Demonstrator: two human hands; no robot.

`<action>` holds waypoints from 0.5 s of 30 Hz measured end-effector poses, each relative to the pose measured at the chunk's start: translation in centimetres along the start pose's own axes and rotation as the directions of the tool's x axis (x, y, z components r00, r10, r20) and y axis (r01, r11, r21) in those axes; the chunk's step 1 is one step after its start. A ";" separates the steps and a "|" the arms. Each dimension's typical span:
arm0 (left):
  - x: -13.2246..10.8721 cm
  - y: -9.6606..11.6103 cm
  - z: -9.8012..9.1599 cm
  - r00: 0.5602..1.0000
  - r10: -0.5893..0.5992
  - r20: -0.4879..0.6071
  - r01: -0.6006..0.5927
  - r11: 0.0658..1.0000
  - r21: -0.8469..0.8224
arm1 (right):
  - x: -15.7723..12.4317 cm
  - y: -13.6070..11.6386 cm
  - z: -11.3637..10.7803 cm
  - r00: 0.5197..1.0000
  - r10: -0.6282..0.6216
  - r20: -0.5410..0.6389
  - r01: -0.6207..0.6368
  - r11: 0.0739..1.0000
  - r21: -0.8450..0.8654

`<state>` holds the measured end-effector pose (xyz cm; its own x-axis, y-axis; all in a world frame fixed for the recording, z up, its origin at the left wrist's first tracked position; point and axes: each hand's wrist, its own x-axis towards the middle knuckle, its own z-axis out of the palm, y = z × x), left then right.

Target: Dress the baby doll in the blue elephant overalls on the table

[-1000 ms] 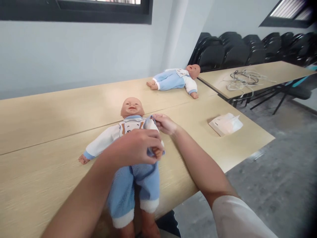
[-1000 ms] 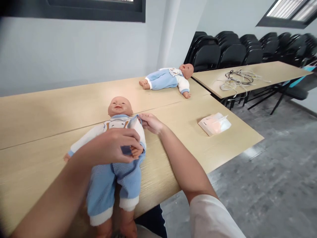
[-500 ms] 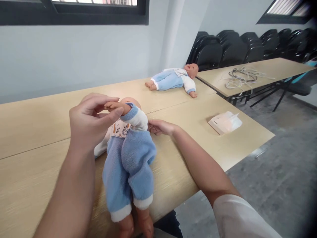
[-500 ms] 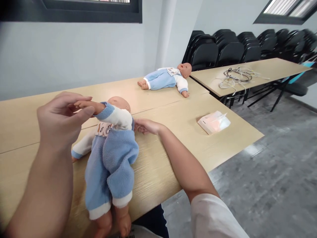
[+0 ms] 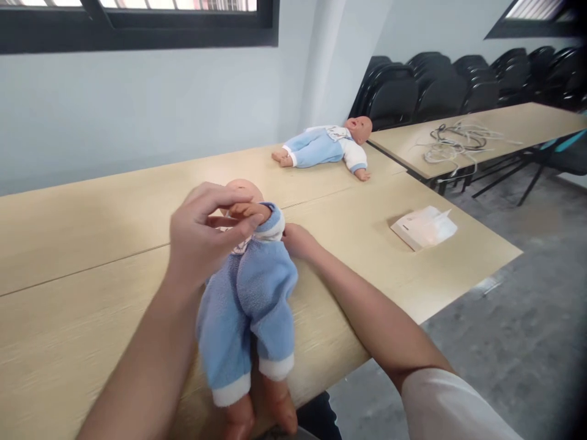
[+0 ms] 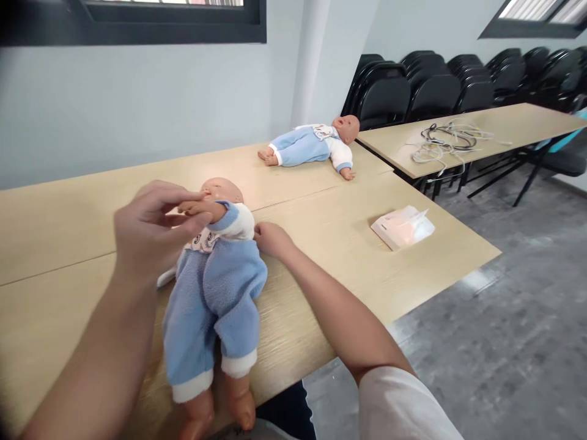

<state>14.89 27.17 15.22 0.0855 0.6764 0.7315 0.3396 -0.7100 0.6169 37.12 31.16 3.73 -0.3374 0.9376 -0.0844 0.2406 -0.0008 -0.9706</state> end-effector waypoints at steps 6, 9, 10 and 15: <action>-2.0 0.5 3.6 0.985 -0.022 0.169 0.022 1.000 0.002 | -10.2 0.4 0.5 0.935 -0.294 -0.198 0.182 0.879 -0.441; -3.1 0.3 5.1 0.976 -0.021 0.218 0.037 0.997 -0.072 | -17.3 1.3 3.6 0.836 -0.547 0.040 0.473 0.681 -0.558; -3.4 0.3 5.6 0.973 -0.015 0.230 0.034 0.996 -0.078 | -19.1 1.5 4.7 0.825 -0.560 0.081 0.491 0.637 -0.594; -4.2 0.2 6.8 0.944 0.040 0.326 -0.030 0.999 -0.033 | -22.9 1.9 8.4 0.860 -0.510 0.032 0.360 0.560 -0.746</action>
<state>21.00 25.56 10.25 0.3998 0.6746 0.6206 0.3053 -0.7364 0.6037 37.71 6.74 1.91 -0.4422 0.7952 0.4149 0.6923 0.5967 -0.4058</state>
